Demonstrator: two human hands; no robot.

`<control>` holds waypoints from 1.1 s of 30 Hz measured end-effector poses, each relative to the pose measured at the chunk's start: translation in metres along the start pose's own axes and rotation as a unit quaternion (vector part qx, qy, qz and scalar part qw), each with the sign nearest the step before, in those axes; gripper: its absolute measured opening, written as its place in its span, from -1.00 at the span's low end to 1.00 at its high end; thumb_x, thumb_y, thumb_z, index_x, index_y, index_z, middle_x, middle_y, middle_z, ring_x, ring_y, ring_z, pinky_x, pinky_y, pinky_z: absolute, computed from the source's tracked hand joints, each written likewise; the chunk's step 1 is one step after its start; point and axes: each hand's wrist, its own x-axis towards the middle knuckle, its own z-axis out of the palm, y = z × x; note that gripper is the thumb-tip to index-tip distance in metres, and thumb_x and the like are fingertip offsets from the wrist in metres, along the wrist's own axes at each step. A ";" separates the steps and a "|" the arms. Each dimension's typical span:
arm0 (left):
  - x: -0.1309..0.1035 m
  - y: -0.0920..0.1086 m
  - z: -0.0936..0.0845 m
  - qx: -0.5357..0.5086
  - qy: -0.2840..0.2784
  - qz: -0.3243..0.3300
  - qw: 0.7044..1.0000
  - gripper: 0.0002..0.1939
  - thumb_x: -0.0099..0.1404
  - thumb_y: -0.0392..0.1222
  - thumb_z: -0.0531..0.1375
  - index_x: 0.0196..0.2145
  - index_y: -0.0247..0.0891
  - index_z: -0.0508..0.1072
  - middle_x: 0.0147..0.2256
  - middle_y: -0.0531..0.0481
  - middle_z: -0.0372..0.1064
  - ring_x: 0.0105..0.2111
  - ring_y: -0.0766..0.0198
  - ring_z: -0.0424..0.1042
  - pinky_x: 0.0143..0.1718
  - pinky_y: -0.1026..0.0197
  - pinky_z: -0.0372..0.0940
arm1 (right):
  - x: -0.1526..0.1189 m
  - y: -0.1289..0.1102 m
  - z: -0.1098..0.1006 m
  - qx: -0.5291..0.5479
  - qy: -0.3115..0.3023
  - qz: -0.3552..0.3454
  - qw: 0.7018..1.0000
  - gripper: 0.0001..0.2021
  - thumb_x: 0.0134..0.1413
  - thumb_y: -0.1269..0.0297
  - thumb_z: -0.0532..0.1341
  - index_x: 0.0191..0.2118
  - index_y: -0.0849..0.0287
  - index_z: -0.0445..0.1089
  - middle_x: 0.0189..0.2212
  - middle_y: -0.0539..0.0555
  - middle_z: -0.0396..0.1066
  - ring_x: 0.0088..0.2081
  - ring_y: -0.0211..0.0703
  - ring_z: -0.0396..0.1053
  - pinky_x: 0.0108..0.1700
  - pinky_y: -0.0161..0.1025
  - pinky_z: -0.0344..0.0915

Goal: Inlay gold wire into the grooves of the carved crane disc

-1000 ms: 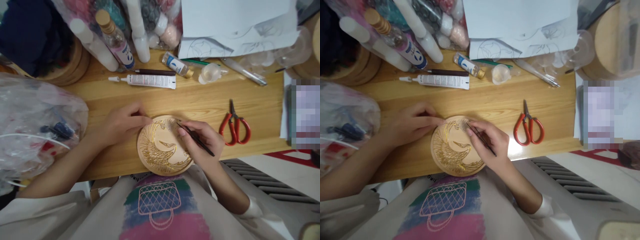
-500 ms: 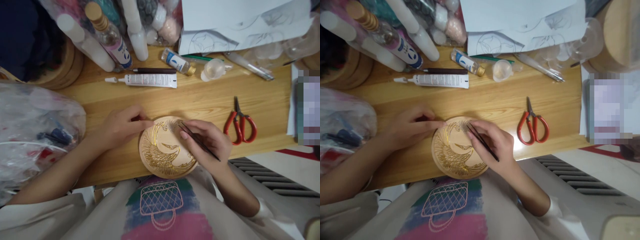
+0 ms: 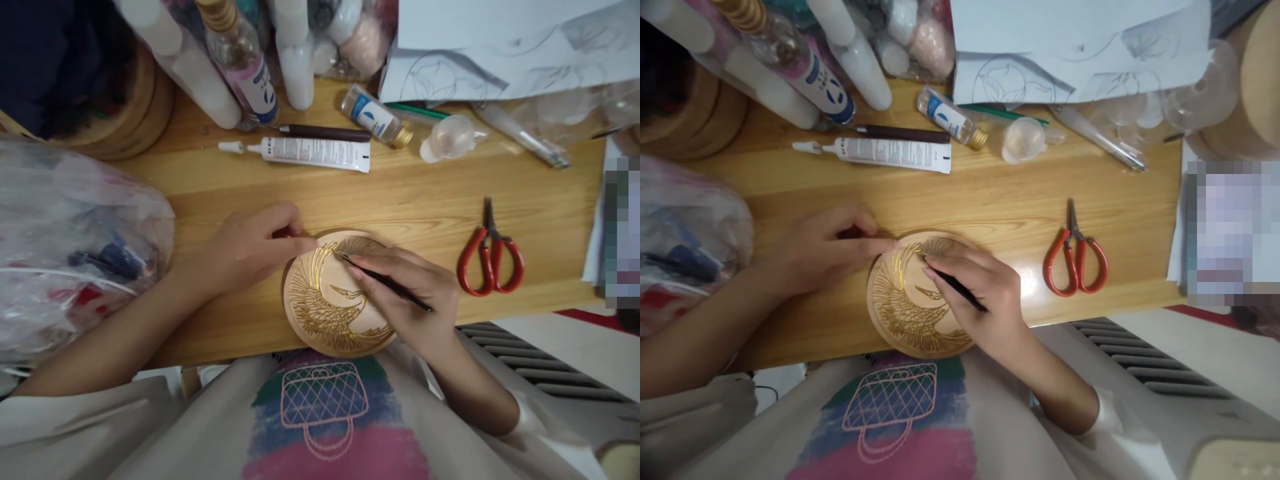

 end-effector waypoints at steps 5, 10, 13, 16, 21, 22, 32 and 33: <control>-0.002 -0.001 0.002 -0.022 0.020 0.024 0.999 -0.71 0.28 0.10 0.15 -0.42 -0.15 0.38 -0.51 0.13 0.30 -0.52 0.32 0.23 -0.49 0.25 0.10 | 0.000 0.002 0.001 -0.003 0.001 -0.003 1.000 -0.82 0.11 0.51 0.34 -0.15 0.24 0.57 -0.26 0.12 0.63 -0.23 -0.18 0.58 -0.13 -0.23 0.53; -0.002 -0.001 0.001 -0.027 0.021 0.024 0.999 -0.74 0.26 0.07 0.18 -0.42 -0.16 0.38 -0.51 0.15 0.31 -0.52 0.34 0.22 -0.51 0.27 0.09 | 0.000 0.003 0.002 -0.003 0.001 -0.006 1.000 -0.81 0.10 0.52 0.33 -0.15 0.22 0.57 -0.27 0.11 0.62 -0.23 -0.19 0.58 -0.12 -0.24 0.53; -0.001 0.001 -0.001 -0.029 -0.003 0.004 1.000 -0.75 0.27 0.04 0.19 -0.42 -0.17 0.38 -0.49 0.15 0.32 -0.50 0.35 0.22 -0.48 0.26 0.11 | 0.000 0.003 0.003 -0.007 -0.003 -0.008 1.000 -0.82 0.11 0.53 0.33 -0.16 0.25 0.57 -0.27 0.12 0.62 -0.22 -0.18 0.58 -0.11 -0.23 0.52; -0.002 0.002 0.000 -0.041 0.005 -0.018 0.999 -0.72 0.26 0.08 0.20 -0.43 -0.17 0.36 -0.50 0.16 0.30 -0.50 0.34 0.21 -0.47 0.25 0.09 | 0.000 0.003 0.002 -0.009 -0.005 -0.008 1.000 -0.83 0.11 0.53 0.33 -0.16 0.26 0.57 -0.28 0.13 0.62 -0.23 -0.18 0.58 -0.11 -0.24 0.52; -0.002 0.004 0.002 -0.044 0.009 -0.047 0.998 -0.69 0.23 0.14 0.18 -0.44 -0.15 0.35 -0.50 0.14 0.28 -0.48 0.30 0.24 -0.46 0.22 0.08 | 0.001 0.002 0.002 -0.014 -0.003 -0.009 1.000 -0.81 0.11 0.52 0.33 -0.15 0.21 0.57 -0.28 0.10 0.62 -0.23 -0.18 0.58 -0.12 -0.23 0.52; -0.002 0.005 0.002 -0.040 0.003 -0.052 0.998 -0.70 0.23 0.13 0.18 -0.44 -0.15 0.35 -0.50 0.14 0.29 -0.48 0.29 0.25 -0.45 0.22 0.07 | 0.001 0.002 0.002 -0.014 -0.003 -0.010 1.000 -0.81 0.11 0.52 0.34 -0.15 0.20 0.56 -0.28 0.10 0.62 -0.23 -0.18 0.58 -0.12 -0.23 0.52; 0.001 0.006 -0.002 -0.008 -0.040 -0.068 0.997 -0.68 0.22 0.17 0.14 -0.39 -0.14 0.36 -0.47 0.13 0.29 -0.46 0.29 0.26 -0.41 0.20 0.11 | 0.000 0.000 0.001 -0.021 -0.001 -0.002 1.000 -0.83 0.10 0.50 0.34 -0.16 0.21 0.57 -0.26 0.12 0.63 -0.23 -0.19 0.58 -0.10 -0.22 0.52; 0.001 0.006 -0.002 -0.003 -0.045 -0.066 0.997 -0.69 0.23 0.16 0.14 -0.39 -0.14 0.36 -0.47 0.13 0.29 -0.46 0.29 0.26 -0.42 0.21 0.11 | 0.000 0.000 0.001 -0.020 0.000 -0.002 1.000 -0.82 0.11 0.50 0.34 -0.16 0.20 0.58 -0.26 0.11 0.63 -0.23 -0.19 0.58 -0.10 -0.22 0.52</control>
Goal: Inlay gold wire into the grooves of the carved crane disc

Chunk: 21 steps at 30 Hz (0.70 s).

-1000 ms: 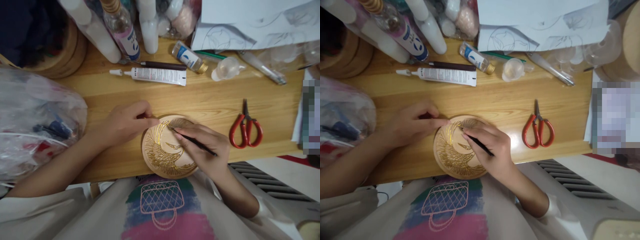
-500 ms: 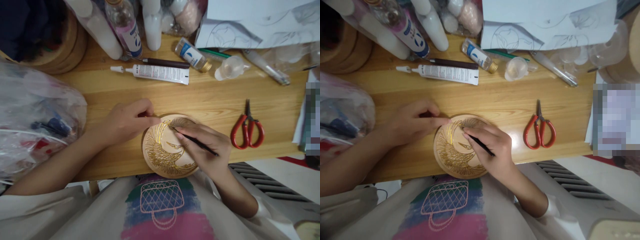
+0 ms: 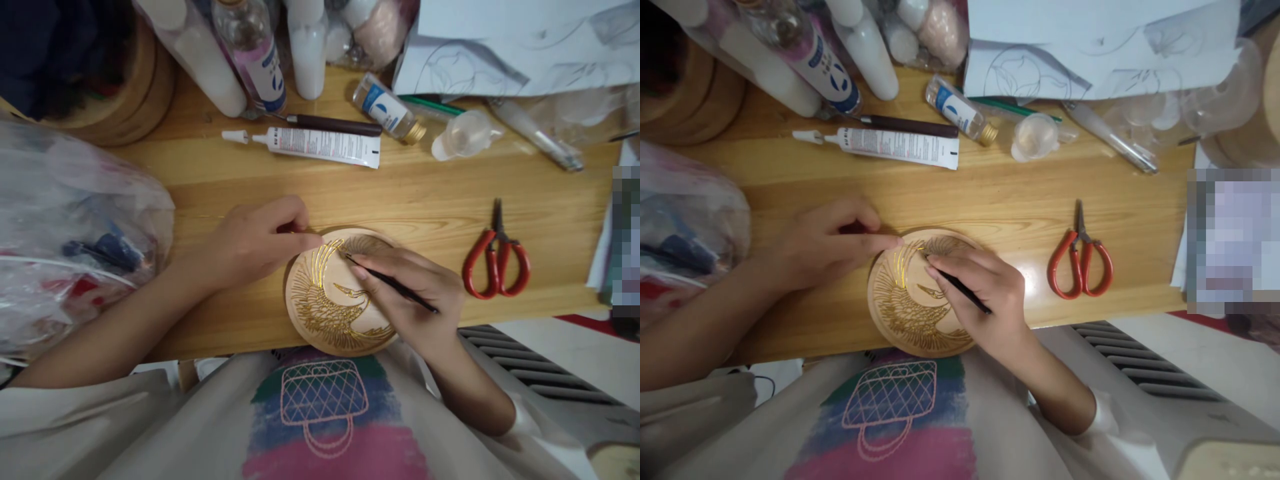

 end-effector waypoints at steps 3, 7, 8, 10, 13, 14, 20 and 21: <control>0.000 -0.002 0.002 -0.010 0.026 0.023 0.999 -0.70 0.24 0.13 0.15 -0.42 -0.14 0.35 -0.50 0.14 0.26 -0.50 0.31 0.23 -0.46 0.22 0.09 | 0.000 0.000 0.000 0.006 -0.002 0.005 1.000 -0.80 0.11 0.50 0.33 -0.14 0.16 0.58 -0.26 0.09 0.63 -0.23 -0.17 0.59 -0.11 -0.20 0.53; -0.002 -0.006 0.007 -0.047 0.077 0.073 0.993 -0.69 0.26 0.12 0.17 -0.45 -0.15 0.31 -0.55 0.15 0.21 -0.55 0.33 0.16 -0.51 0.25 0.05 | 0.000 0.000 0.000 0.008 -0.003 0.012 1.000 -0.78 0.12 0.48 0.32 -0.13 0.10 0.58 -0.25 0.06 0.63 -0.23 -0.14 0.59 -0.13 -0.17 0.54; -0.003 -0.007 0.008 -0.049 0.083 0.082 0.992 -0.69 0.27 0.11 0.18 -0.45 -0.15 0.31 -0.55 0.15 0.22 -0.55 0.33 0.16 -0.52 0.25 0.05 | 0.000 0.000 0.000 0.008 -0.003 0.013 1.000 -0.78 0.12 0.48 0.32 -0.13 0.09 0.58 -0.25 0.06 0.63 -0.23 -0.14 0.59 -0.13 -0.16 0.54; -0.003 -0.007 0.008 -0.048 0.094 0.091 0.990 -0.70 0.27 0.09 0.20 -0.45 -0.15 0.32 -0.55 0.15 0.24 -0.56 0.33 0.16 -0.54 0.26 0.04 | -0.001 0.000 0.000 0.009 -0.004 0.013 1.000 -0.77 0.13 0.48 0.32 -0.12 0.08 0.58 -0.25 0.06 0.63 -0.23 -0.14 0.58 -0.13 -0.14 0.54; -0.002 -0.006 0.006 -0.028 0.091 0.092 0.991 -0.74 0.27 0.06 0.20 -0.44 -0.15 0.35 -0.55 0.15 0.27 -0.55 0.33 0.20 -0.53 0.25 0.07 | -0.001 0.001 0.001 0.014 -0.003 0.008 1.000 -0.77 0.13 0.49 0.32 -0.12 0.10 0.57 -0.26 0.06 0.62 -0.23 -0.16 0.58 -0.13 -0.15 0.54; -0.001 -0.005 0.005 -0.017 0.083 0.093 0.992 -0.75 0.26 0.05 0.19 -0.44 -0.14 0.36 -0.54 0.15 0.28 -0.55 0.32 0.21 -0.52 0.25 0.08 | -0.001 0.001 0.001 0.015 -0.003 0.005 1.000 -0.77 0.12 0.50 0.32 -0.12 0.11 0.57 -0.26 0.07 0.62 -0.23 -0.16 0.58 -0.13 -0.15 0.53; 0.001 -0.008 0.003 0.004 0.078 0.121 0.990 -0.72 0.27 0.10 0.15 -0.42 -0.14 0.39 -0.52 0.12 0.31 -0.53 0.31 0.23 -0.50 0.23 0.07 | 0.000 0.002 0.001 0.014 -0.003 -0.005 1.000 -0.80 0.12 0.50 0.33 -0.14 0.15 0.57 -0.27 0.09 0.62 -0.22 -0.14 0.58 -0.12 -0.14 0.53; 0.001 -0.009 0.003 0.008 0.079 0.135 0.988 -0.72 0.29 0.10 0.13 -0.41 -0.14 0.40 -0.51 0.11 0.31 -0.53 0.31 0.23 -0.50 0.23 0.06 | 0.000 0.002 0.001 0.013 -0.003 -0.006 1.000 -0.80 0.12 0.50 0.32 -0.14 0.15 0.57 -0.27 0.09 0.62 -0.23 -0.14 0.58 -0.13 -0.14 0.54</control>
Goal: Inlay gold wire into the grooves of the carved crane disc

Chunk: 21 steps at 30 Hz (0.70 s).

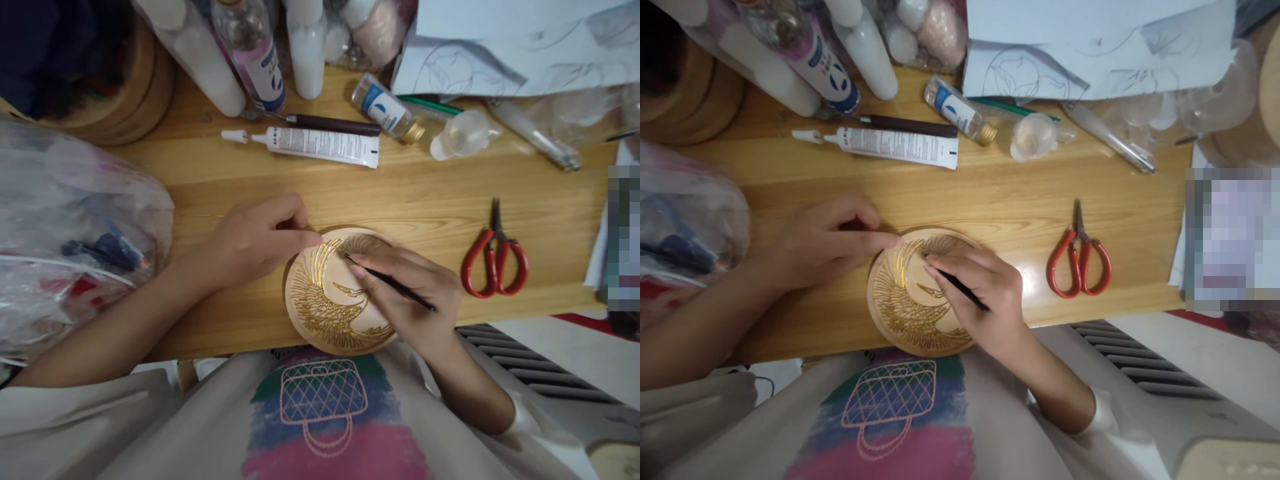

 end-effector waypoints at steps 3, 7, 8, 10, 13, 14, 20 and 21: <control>-0.001 -0.002 0.000 0.015 -0.003 0.065 0.998 -0.72 0.35 0.03 0.07 -0.37 -0.14 0.45 -0.45 0.07 0.34 -0.50 0.30 0.24 -0.47 0.21 0.07 | 0.000 0.000 0.000 -0.002 0.000 0.001 1.000 -0.79 0.13 0.50 0.32 -0.13 0.11 0.57 -0.27 0.07 0.62 -0.21 -0.13 0.58 -0.12 -0.12 0.54; 0.000 -0.004 0.000 0.037 0.007 0.137 0.990 -0.73 0.38 -0.09 0.05 -0.38 -0.10 0.51 -0.39 0.02 0.35 -0.45 0.28 0.27 -0.44 0.20 0.10 | -0.001 0.001 0.001 -0.002 0.001 -0.002 1.000 -0.78 0.13 0.49 0.32 -0.13 0.09 0.57 -0.28 0.05 0.62 -0.24 -0.14 0.58 -0.14 -0.12 0.55; 0.000 -0.004 -0.001 0.041 0.010 0.146 0.988 -0.72 0.39 -0.10 0.05 -0.38 -0.09 0.52 -0.39 0.02 0.35 -0.44 0.28 0.28 -0.44 0.21 0.10 | -0.001 0.002 0.001 0.000 0.003 -0.005 1.000 -0.78 0.12 0.49 0.33 -0.13 0.10 0.57 -0.29 0.05 0.62 -0.25 -0.15 0.58 -0.16 -0.13 0.55; 0.001 -0.005 -0.001 0.046 0.013 0.153 0.987 -0.71 0.40 -0.11 0.05 -0.38 -0.08 0.53 -0.38 0.01 0.36 -0.43 0.28 0.29 -0.44 0.21 0.11 | -0.001 0.002 0.001 0.002 0.005 -0.009 1.000 -0.79 0.12 0.50 0.33 -0.14 0.11 0.57 -0.30 0.06 0.62 -0.27 -0.16 0.58 -0.18 -0.15 0.55; 0.001 -0.006 -0.001 0.040 0.015 0.160 0.986 -0.71 0.40 -0.11 0.05 -0.38 -0.09 0.53 -0.38 0.01 0.37 -0.43 0.29 0.31 -0.44 0.22 0.13 | -0.001 0.002 0.002 -0.004 0.007 -0.008 1.000 -0.79 0.12 0.48 0.33 -0.14 0.09 0.57 -0.29 0.05 0.62 -0.26 -0.16 0.58 -0.18 -0.16 0.55; 0.001 -0.006 0.000 0.036 0.018 0.165 0.985 -0.71 0.41 -0.11 0.06 -0.37 -0.09 0.54 -0.38 0.01 0.38 -0.43 0.29 0.31 -0.44 0.22 0.14 | -0.001 0.002 0.002 -0.006 0.007 -0.007 1.000 -0.79 0.12 0.48 0.33 -0.14 0.09 0.57 -0.28 0.04 0.62 -0.25 -0.16 0.58 -0.17 -0.16 0.55; 0.002 -0.008 0.000 0.009 0.044 0.209 0.977 -0.76 0.43 -0.16 0.09 -0.28 -0.12 0.57 -0.38 0.02 0.38 -0.43 0.32 0.33 -0.45 0.28 0.20 | -0.001 0.002 0.002 0.002 0.006 0.001 1.000 -0.81 0.12 0.48 0.33 -0.16 0.11 0.57 -0.27 0.06 0.62 -0.23 -0.15 0.58 -0.09 -0.11 0.55; 0.002 -0.008 0.000 0.011 0.049 0.213 0.976 -0.76 0.44 -0.16 0.09 -0.27 -0.13 0.57 -0.38 0.02 0.38 -0.42 0.33 0.33 -0.45 0.28 0.20 | -0.001 0.003 0.002 0.003 0.006 0.001 1.000 -0.82 0.12 0.48 0.33 -0.16 0.12 0.57 -0.27 0.06 0.62 -0.23 -0.15 0.58 -0.08 -0.11 0.55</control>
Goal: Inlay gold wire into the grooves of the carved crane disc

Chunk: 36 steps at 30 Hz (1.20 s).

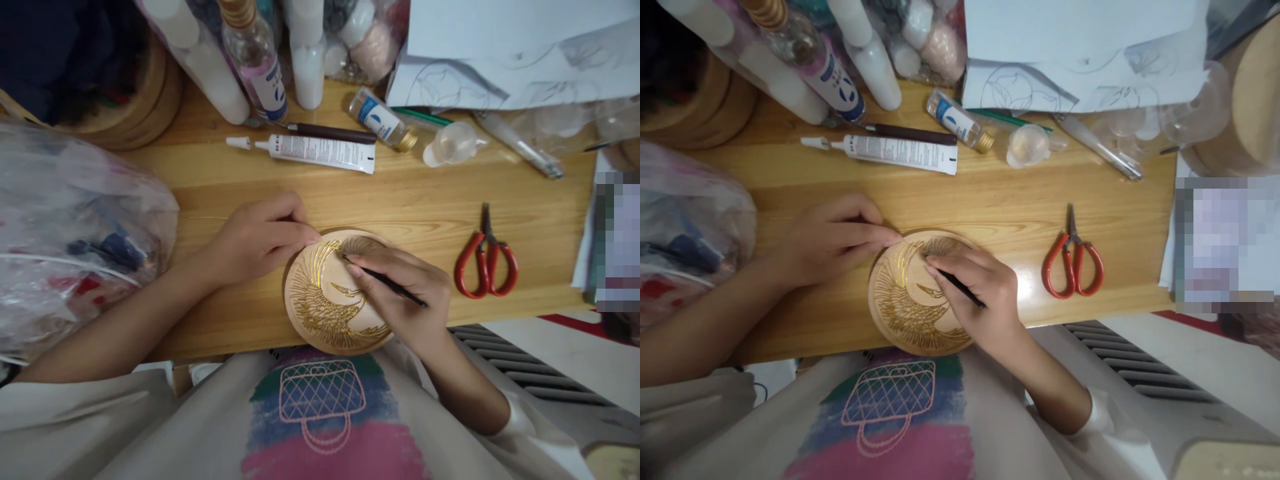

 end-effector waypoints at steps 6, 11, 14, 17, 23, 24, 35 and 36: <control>0.000 0.001 0.001 0.004 -0.014 -0.040 0.999 -0.73 0.44 -0.11 0.07 -0.31 -0.10 0.56 -0.36 0.01 0.41 -0.41 0.30 0.35 -0.42 0.24 0.23 | 0.000 0.000 0.000 0.001 0.001 0.004 1.000 -0.82 0.12 0.48 0.33 -0.16 0.11 0.57 -0.27 0.06 0.62 -0.23 -0.15 0.58 -0.10 -0.11 0.55; 0.001 0.000 0.001 0.008 -0.006 -0.035 0.999 -0.73 0.45 -0.10 0.07 -0.30 -0.09 0.56 -0.37 0.02 0.42 -0.42 0.30 0.35 -0.42 0.23 0.24 | 0.000 0.000 0.000 -0.002 0.001 0.004 1.000 -0.82 0.13 0.46 0.32 -0.16 0.10 0.57 -0.28 0.06 0.62 -0.23 -0.14 0.58 -0.10 -0.11 0.55; 0.001 0.000 0.001 0.015 0.016 -0.001 1.000 -0.76 0.45 -0.14 0.09 -0.29 -0.12 0.56 -0.38 0.04 0.40 -0.43 0.32 0.34 -0.43 0.26 0.23 | -0.001 0.000 0.000 0.003 0.001 0.003 1.000 -0.82 0.13 0.47 0.32 -0.17 0.10 0.57 -0.28 0.05 0.62 -0.24 -0.15 0.58 -0.06 -0.10 0.55; 0.000 0.000 0.001 0.013 0.026 0.003 1.000 -0.79 0.44 -0.21 0.11 -0.28 -0.15 0.55 -0.38 0.03 0.38 -0.42 0.33 0.35 -0.42 0.27 0.23 | -0.001 0.001 0.001 0.005 0.004 0.001 1.000 -0.81 0.10 0.50 0.33 -0.17 0.13 0.58 -0.27 0.07 0.62 -0.23 -0.15 0.58 -0.01 -0.08 0.53; -0.001 0.001 -0.001 0.002 0.014 -0.032 0.999 -0.77 0.43 -0.16 0.10 -0.29 -0.11 0.57 -0.39 0.01 0.40 -0.41 0.29 0.36 -0.39 0.23 0.27 | 0.000 0.000 0.001 0.001 0.004 0.004 1.000 -0.80 0.10 0.50 0.33 -0.17 0.12 0.57 -0.28 0.07 0.63 -0.22 -0.14 0.59 -0.02 -0.09 0.54; -0.001 0.001 -0.001 0.002 0.007 -0.043 0.999 -0.76 0.42 -0.14 0.10 -0.29 -0.09 0.57 -0.38 0.00 0.42 -0.41 0.28 0.36 -0.38 0.22 0.28 | 0.000 0.000 0.001 0.000 0.004 0.004 1.000 -0.80 0.10 0.50 0.33 -0.17 0.11 0.58 -0.28 0.06 0.63 -0.22 -0.14 0.59 -0.03 -0.10 0.54; 0.000 -0.001 -0.003 0.013 0.028 0.020 0.999 -0.80 0.43 -0.19 0.13 -0.26 -0.21 0.56 -0.40 0.00 0.39 -0.43 0.34 0.38 -0.42 0.31 0.27 | 0.000 -0.001 0.001 -0.004 0.004 -0.002 1.000 -0.82 0.09 0.52 0.34 -0.17 0.20 0.57 -0.27 0.11 0.62 -0.19 -0.13 0.58 -0.03 -0.14 0.52; 0.000 -0.002 -0.003 0.013 0.033 0.028 0.999 -0.81 0.43 -0.20 0.15 -0.27 -0.24 0.56 -0.41 0.00 0.38 -0.44 0.34 0.38 -0.43 0.32 0.26 | 0.000 0.000 0.001 -0.006 0.003 -0.003 1.000 -0.83 0.09 0.52 0.34 -0.18 0.21 0.57 -0.27 0.11 0.62 -0.19 -0.14 0.58 -0.04 -0.14 0.52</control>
